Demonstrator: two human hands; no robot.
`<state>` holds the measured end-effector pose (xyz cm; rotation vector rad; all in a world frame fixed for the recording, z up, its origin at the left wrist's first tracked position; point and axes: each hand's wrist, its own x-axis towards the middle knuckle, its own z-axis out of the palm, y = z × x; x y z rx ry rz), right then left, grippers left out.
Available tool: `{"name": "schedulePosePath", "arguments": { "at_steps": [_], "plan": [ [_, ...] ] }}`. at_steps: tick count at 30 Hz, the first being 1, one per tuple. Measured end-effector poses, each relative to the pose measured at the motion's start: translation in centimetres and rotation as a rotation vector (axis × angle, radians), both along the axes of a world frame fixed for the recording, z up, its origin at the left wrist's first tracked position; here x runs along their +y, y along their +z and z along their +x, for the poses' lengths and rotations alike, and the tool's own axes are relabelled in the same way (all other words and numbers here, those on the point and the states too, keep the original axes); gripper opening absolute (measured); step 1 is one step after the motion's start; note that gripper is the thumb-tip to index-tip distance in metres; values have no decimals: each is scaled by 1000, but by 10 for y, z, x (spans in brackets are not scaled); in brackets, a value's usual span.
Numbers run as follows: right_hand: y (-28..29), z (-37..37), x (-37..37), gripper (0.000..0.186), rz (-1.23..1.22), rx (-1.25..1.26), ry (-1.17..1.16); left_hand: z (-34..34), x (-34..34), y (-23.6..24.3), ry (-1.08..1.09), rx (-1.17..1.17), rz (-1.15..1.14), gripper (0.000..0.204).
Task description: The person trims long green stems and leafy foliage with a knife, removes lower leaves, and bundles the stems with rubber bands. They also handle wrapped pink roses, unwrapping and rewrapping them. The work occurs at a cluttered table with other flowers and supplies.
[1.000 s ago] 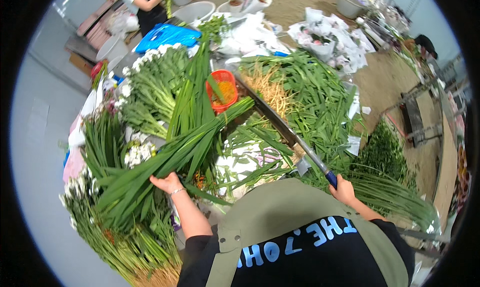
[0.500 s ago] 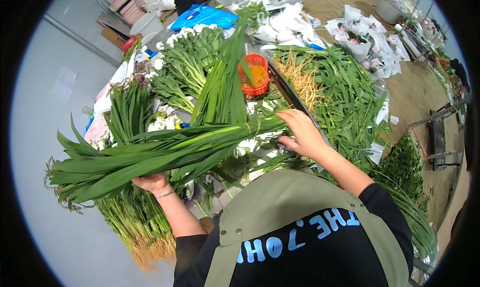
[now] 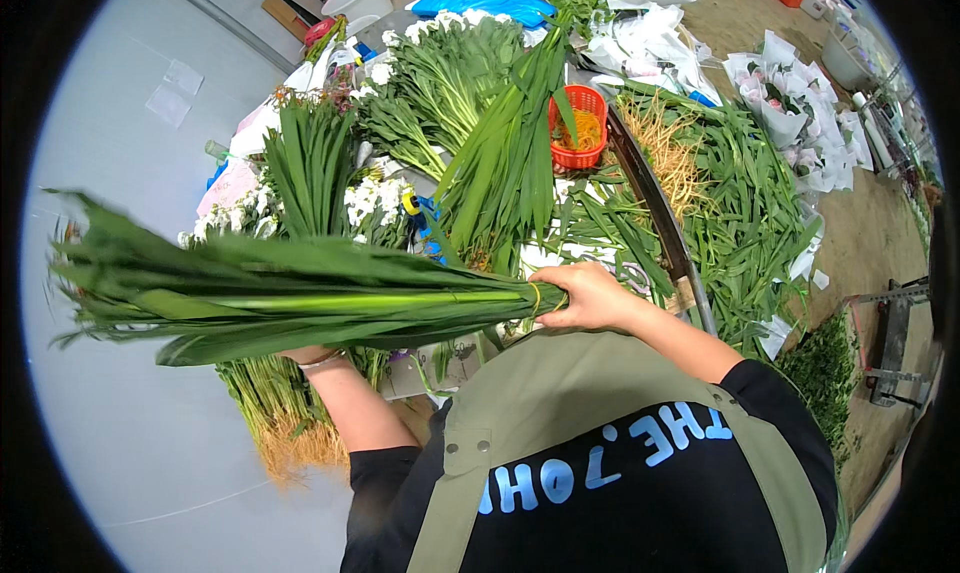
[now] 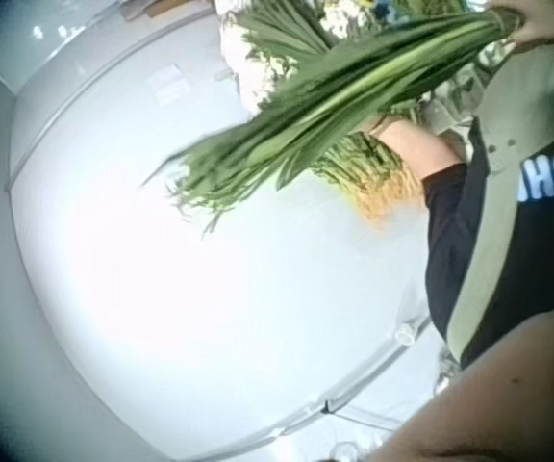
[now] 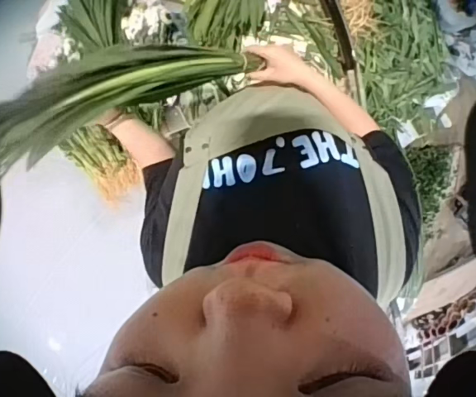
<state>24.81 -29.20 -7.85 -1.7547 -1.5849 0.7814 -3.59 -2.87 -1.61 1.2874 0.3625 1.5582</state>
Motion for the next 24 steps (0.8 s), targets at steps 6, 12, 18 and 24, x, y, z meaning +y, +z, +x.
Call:
{"name": "schedulePosePath", "arguments": {
  "at_steps": [6,12,18,24],
  "plan": [
    [24,-6,23,52,432,-107,-194,-16,15,-73,-12,459,-24,61],
    [34,-12,30,46,492,-169,-303,87,-63,-54,-908,86,-190,99],
    [23,-25,31,27,524,238,-325,121,-66,-14,-819,-313,-268,70],
    [26,-31,29,11,478,431,-330,117,-57,-18,-1175,-460,-238,54]
  ]
}}
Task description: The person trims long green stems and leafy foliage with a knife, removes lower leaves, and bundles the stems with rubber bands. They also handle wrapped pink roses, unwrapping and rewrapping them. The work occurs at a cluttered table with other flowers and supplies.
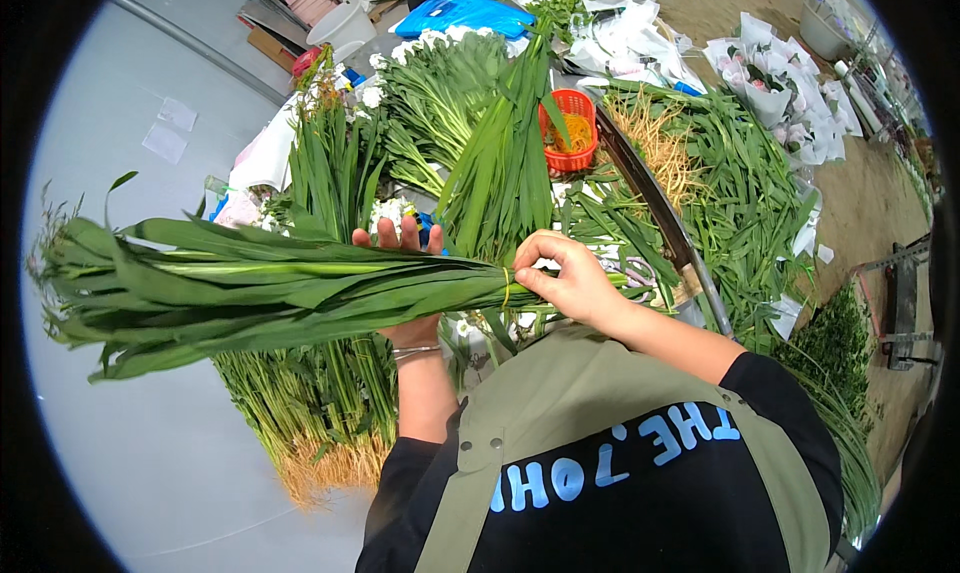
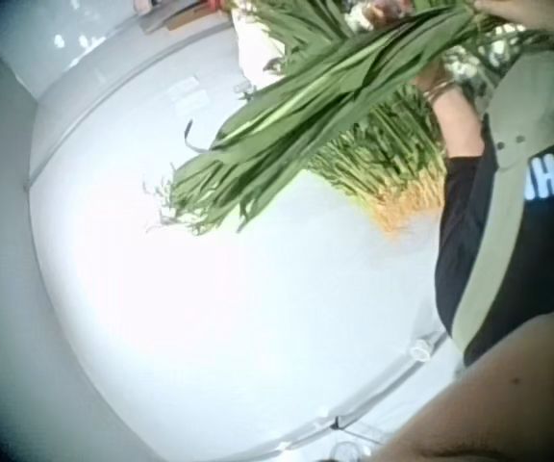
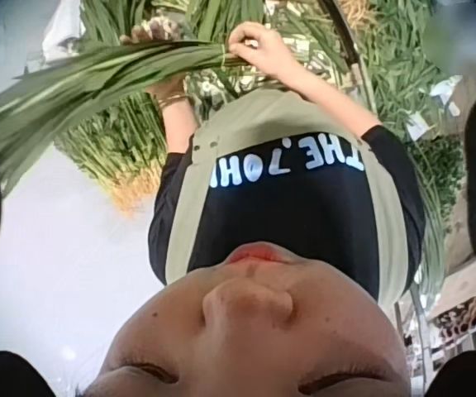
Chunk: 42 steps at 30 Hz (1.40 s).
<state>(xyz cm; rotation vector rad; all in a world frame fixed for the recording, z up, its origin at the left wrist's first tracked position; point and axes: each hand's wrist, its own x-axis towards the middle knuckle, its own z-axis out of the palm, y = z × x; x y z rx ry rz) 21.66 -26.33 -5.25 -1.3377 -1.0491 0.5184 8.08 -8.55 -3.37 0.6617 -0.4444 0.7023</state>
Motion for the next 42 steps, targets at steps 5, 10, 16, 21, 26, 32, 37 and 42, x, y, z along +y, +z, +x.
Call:
{"name": "schedulePosePath", "arguments": {
  "at_steps": [5,10,16,21,26,32,37,42],
  "plan": [
    [7,-15,-8,9,74,-169,-158,-4,-7,4,25,-31,60,59],
    [-9,-15,-14,9,111,-152,-198,-7,-13,4,45,-57,82,59],
    [-23,-12,-18,12,184,372,-23,-22,-10,8,7,-42,60,55],
    [1,-14,-29,24,-92,-7,-10,-17,-20,8,79,16,10,44],
    [-27,-15,-29,17,111,503,-27,-13,-23,13,58,39,-27,34],
    [-19,-4,-34,18,354,1339,-119,-15,-28,24,48,13,32,24],
    [-17,25,-54,44,367,1747,-145,-19,-33,28,46,-1,81,18],
    [-10,40,-76,43,469,1697,-299,-20,-35,35,-22,-6,130,31]
  ]
}}
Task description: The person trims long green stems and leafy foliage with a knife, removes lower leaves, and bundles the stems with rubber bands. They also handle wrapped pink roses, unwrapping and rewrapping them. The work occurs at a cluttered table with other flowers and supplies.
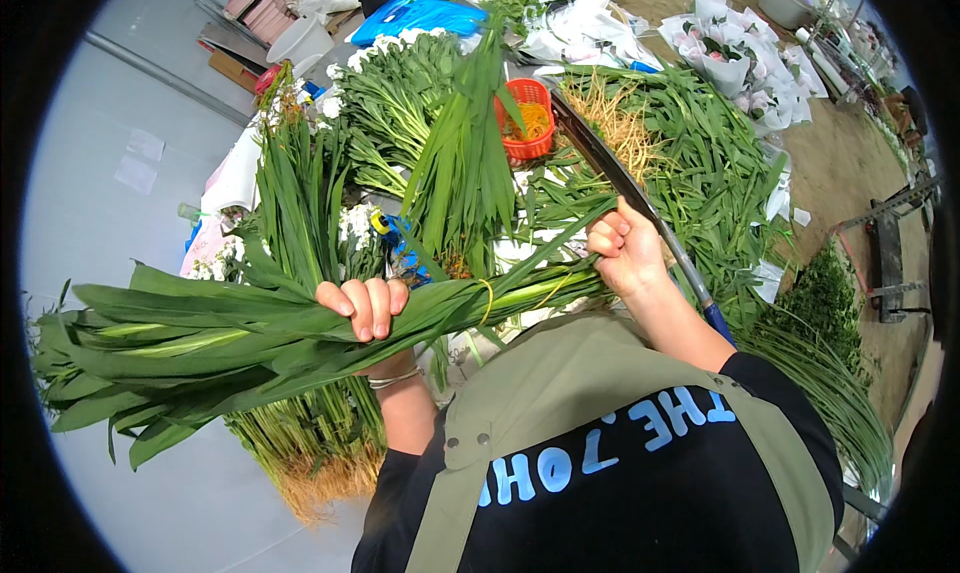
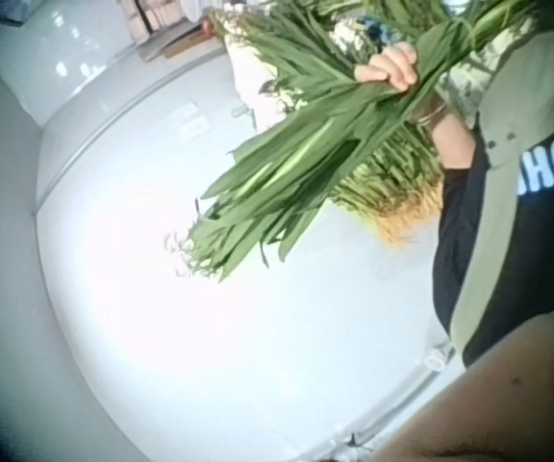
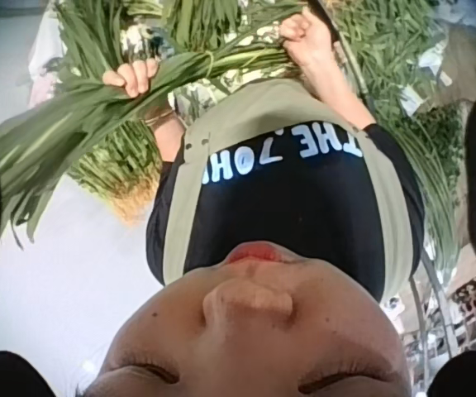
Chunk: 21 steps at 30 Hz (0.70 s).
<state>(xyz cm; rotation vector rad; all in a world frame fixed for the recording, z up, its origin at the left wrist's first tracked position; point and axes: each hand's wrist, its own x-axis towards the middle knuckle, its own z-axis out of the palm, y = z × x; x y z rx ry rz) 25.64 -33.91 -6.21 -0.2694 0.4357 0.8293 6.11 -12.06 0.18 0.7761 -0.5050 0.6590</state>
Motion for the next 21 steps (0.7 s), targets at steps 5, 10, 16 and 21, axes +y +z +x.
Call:
{"name": "schedulePosePath", "arguments": {
  "at_steps": [5,10,16,21],
  "plan": [
    [-23,137,-148,28,-525,-591,-813,-62,49,-1,98,-5,126,24],
    [-18,149,-261,22,-1762,-1178,-390,-51,61,17,-84,-142,314,12],
    [19,55,-135,32,-1795,-1994,-47,-26,59,42,-315,-310,470,7],
    [35,-38,-8,38,-659,-2398,268,-15,41,49,-285,-343,349,12]
  ]
}}
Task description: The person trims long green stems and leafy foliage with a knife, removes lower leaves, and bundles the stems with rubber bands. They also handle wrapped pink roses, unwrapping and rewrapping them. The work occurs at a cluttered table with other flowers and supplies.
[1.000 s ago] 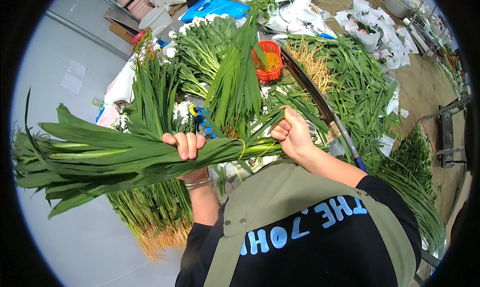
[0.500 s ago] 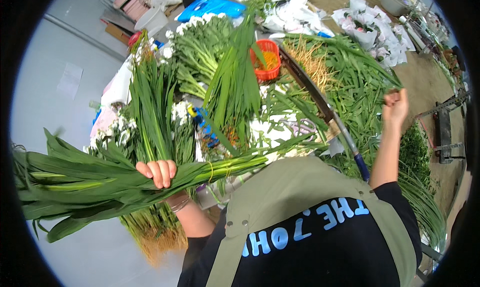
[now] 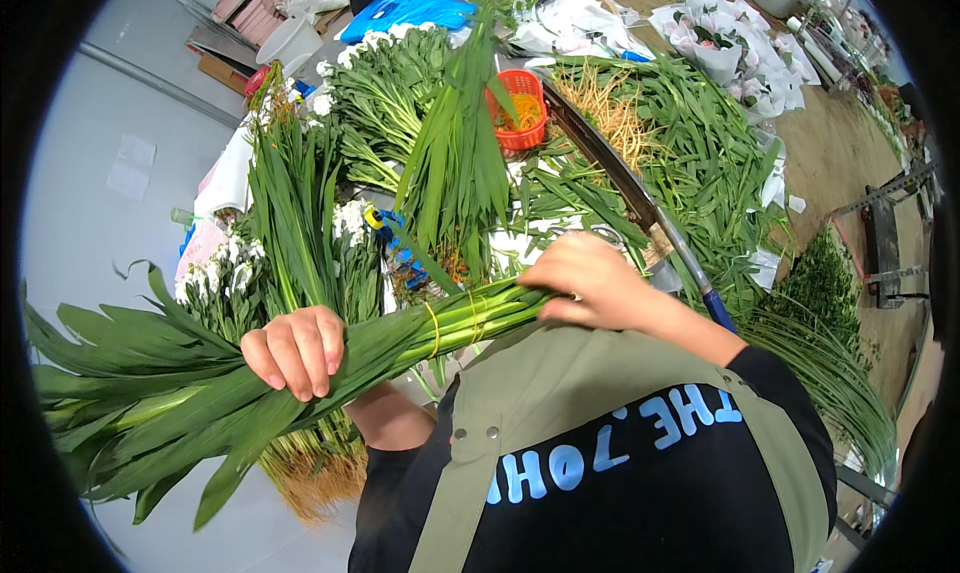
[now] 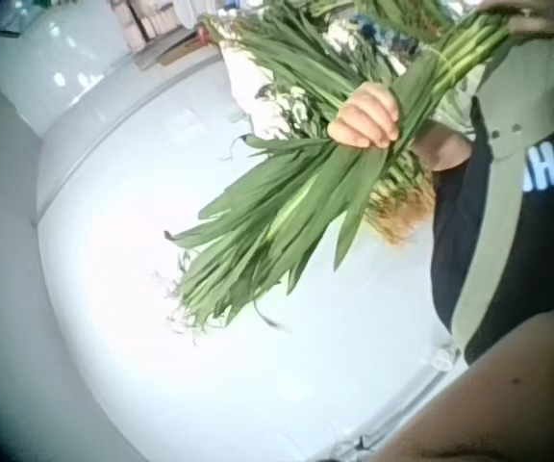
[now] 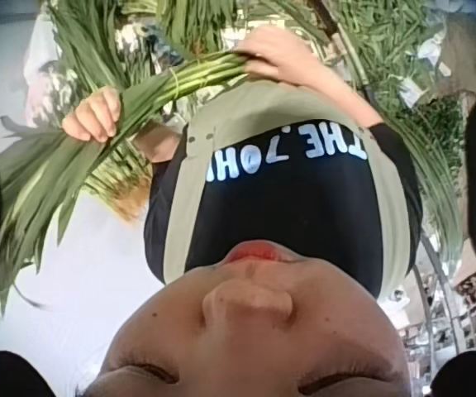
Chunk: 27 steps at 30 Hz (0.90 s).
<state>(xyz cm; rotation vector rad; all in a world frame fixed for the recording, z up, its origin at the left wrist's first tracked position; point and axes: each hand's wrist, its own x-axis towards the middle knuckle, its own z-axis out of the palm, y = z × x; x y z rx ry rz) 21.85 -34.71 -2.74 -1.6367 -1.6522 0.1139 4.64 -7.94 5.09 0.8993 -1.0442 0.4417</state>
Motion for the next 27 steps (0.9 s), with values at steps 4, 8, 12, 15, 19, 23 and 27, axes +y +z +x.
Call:
{"name": "schedulePosePath", "arguments": {
  "at_steps": [4,8,12,15,19,23,27],
  "plan": [
    [-11,-8,13,27,160,143,23,-3,-2,2,49,42,-42,13],
    [-17,-13,10,21,246,26,-4,-2,-7,-4,44,46,-72,14],
    [-24,-15,11,18,367,-155,-63,-4,-6,-6,56,70,-72,13],
    [-28,-6,13,12,404,-99,22,-4,-3,-9,34,6,-58,8],
    [-43,21,-3,2,446,640,-394,-18,-1,1,-30,-22,-77,11],
    [-10,46,-11,10,79,155,-599,-19,-3,5,-74,-70,-79,13],
    [15,10,8,18,32,207,-11,-7,-6,8,-130,-76,-37,12]
  ]
}}
